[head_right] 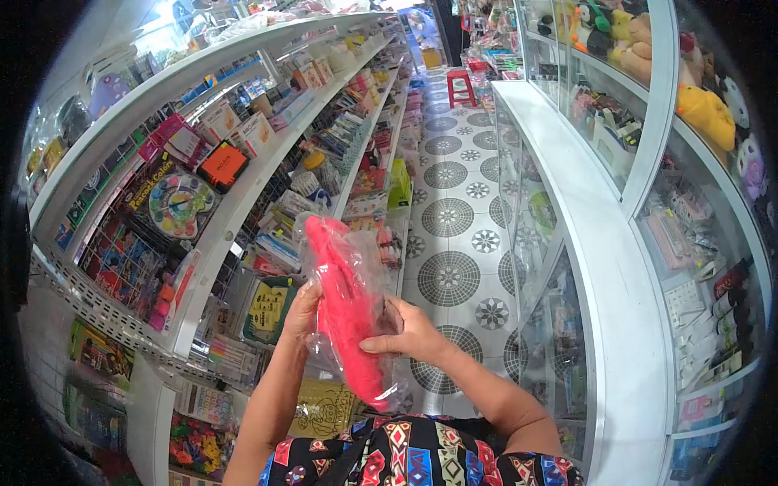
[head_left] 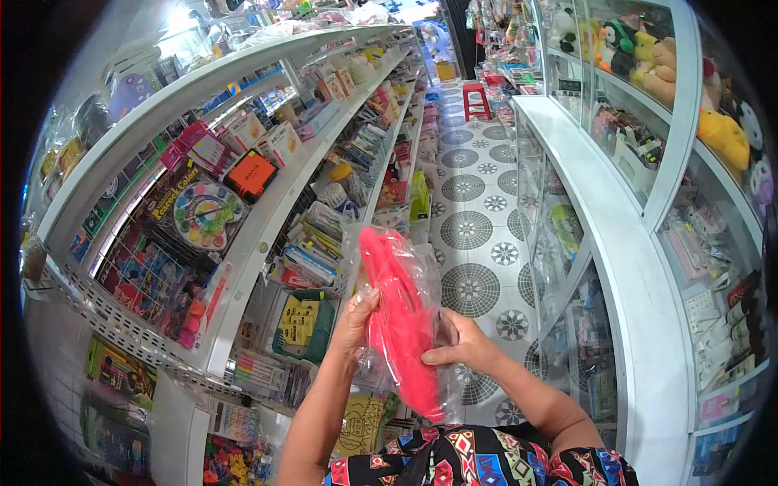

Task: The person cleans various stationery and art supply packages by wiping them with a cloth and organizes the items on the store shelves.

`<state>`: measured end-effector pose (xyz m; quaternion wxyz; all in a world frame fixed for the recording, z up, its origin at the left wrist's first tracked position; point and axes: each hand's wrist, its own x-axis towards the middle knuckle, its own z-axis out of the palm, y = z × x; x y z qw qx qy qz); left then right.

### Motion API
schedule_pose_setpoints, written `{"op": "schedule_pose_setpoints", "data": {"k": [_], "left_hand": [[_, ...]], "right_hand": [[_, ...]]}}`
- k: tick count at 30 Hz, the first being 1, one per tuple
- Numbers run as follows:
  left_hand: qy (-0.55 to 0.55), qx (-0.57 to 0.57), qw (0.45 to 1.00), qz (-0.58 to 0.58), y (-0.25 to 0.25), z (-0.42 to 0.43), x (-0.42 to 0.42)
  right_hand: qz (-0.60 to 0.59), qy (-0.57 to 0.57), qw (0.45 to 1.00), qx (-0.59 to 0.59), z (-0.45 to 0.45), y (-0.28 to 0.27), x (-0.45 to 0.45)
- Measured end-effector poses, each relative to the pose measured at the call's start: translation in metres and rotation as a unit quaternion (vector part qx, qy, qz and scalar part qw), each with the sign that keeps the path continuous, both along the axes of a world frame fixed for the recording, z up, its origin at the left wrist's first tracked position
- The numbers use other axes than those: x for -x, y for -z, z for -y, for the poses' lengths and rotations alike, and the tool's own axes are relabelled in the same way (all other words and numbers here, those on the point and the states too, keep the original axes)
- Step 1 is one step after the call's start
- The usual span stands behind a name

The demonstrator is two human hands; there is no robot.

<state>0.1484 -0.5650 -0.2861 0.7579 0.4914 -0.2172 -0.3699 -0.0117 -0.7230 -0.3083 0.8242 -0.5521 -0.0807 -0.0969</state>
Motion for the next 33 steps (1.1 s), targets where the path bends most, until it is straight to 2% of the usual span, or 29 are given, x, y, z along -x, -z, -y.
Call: {"op": "schedule_pose_setpoints", "data": {"k": [2,3,5,6,7,9,10,12,13,14,15,17,18,20,21,24,26,27,28,29,30,33], "left_hand": [[-0.035,-0.005,0.998,0.052,0.01,0.005,-0.004],[-0.053,-0.008,0.995,0.079,0.014,0.007,-0.005],[-0.215,-0.068,0.961,0.164,0.007,0.015,0.004],[-0.293,-0.097,0.929,0.204,0.002,0.016,0.008],[-0.347,-0.121,0.877,0.309,-0.002,0.013,0.007],[-0.439,-0.162,0.728,0.502,-0.013,0.001,0.004],[-0.413,-0.219,0.702,0.537,-0.033,-0.007,0.019],[-0.233,-0.22,0.857,0.403,-0.046,-0.012,0.032],[-0.139,-0.214,0.911,0.323,-0.046,-0.013,0.037],[-0.077,-0.158,0.953,0.246,-0.032,-0.01,0.036],[-0.068,-0.089,0.949,0.294,-0.02,-0.008,0.036],[-0.077,-0.057,0.982,0.163,-0.022,-0.015,0.049],[-0.072,-0.026,0.986,0.148,-0.019,-0.019,0.051],[-0.065,0.036,0.991,0.115,-0.009,-0.03,0.053],[-0.079,0.032,0.992,0.091,-0.004,-0.035,0.052],[-0.133,0.033,0.989,0.05,0.021,-0.047,0.045],[-0.157,0.044,0.985,-0.049,0.03,-0.054,0.04],[-0.173,0.049,0.979,-0.1,0.037,-0.062,0.037],[-0.142,0.105,0.972,-0.152,0.056,-0.075,0.026],[-0.174,0.114,0.965,-0.161,0.053,-0.081,0.027],[-0.2,0.124,0.957,-0.167,0.049,-0.081,0.026],[-0.217,0.13,0.956,-0.147,0.037,-0.092,0.026]], "right_hand": [[-0.042,0.021,0.999,0.017,0.001,0.005,0.0],[-0.053,0.03,0.998,-0.03,0.003,0.006,-0.001],[-0.074,0.047,0.989,-0.122,0.004,0.003,-0.002],[-0.062,0.09,0.975,-0.194,-0.002,-0.001,-0.004],[-0.083,0.109,0.971,-0.194,0.001,0.001,-0.005],[-0.124,0.146,0.962,-0.193,0.007,0.005,-0.009],[-0.088,0.17,0.962,-0.197,0.004,-0.005,-0.009],[-0.053,0.169,0.969,-0.17,-0.003,-0.008,-0.016],[-0.036,0.166,0.973,-0.156,-0.009,-0.011,-0.019],[-0.033,0.153,0.979,-0.13,-0.018,-0.016,-0.018],[-0.006,0.172,0.983,-0.068,-0.029,-0.018,-0.023],[0.052,0.216,0.974,0.055,-0.05,-0.017,-0.025],[0.023,0.174,0.977,0.122,-0.053,-0.012,-0.023],[0.085,0.16,0.95,0.253,-0.057,-0.025,-0.018],[0.117,0.15,0.93,0.316,-0.059,-0.03,-0.017],[0.14,0.083,0.928,0.336,-0.063,-0.021,-0.024],[0.161,0.064,0.924,0.34,-0.069,-0.009,-0.03],[0.143,0.014,0.921,0.362,-0.069,-0.007,-0.028],[0.126,-0.038,0.915,0.381,-0.066,-0.007,-0.024],[0.113,-0.088,0.905,0.4,-0.064,-0.007,-0.02],[0.166,-0.085,0.886,0.426,-0.065,-0.004,-0.012],[0.184,-0.225,0.81,0.509,-0.042,-0.013,-0.004]]}}
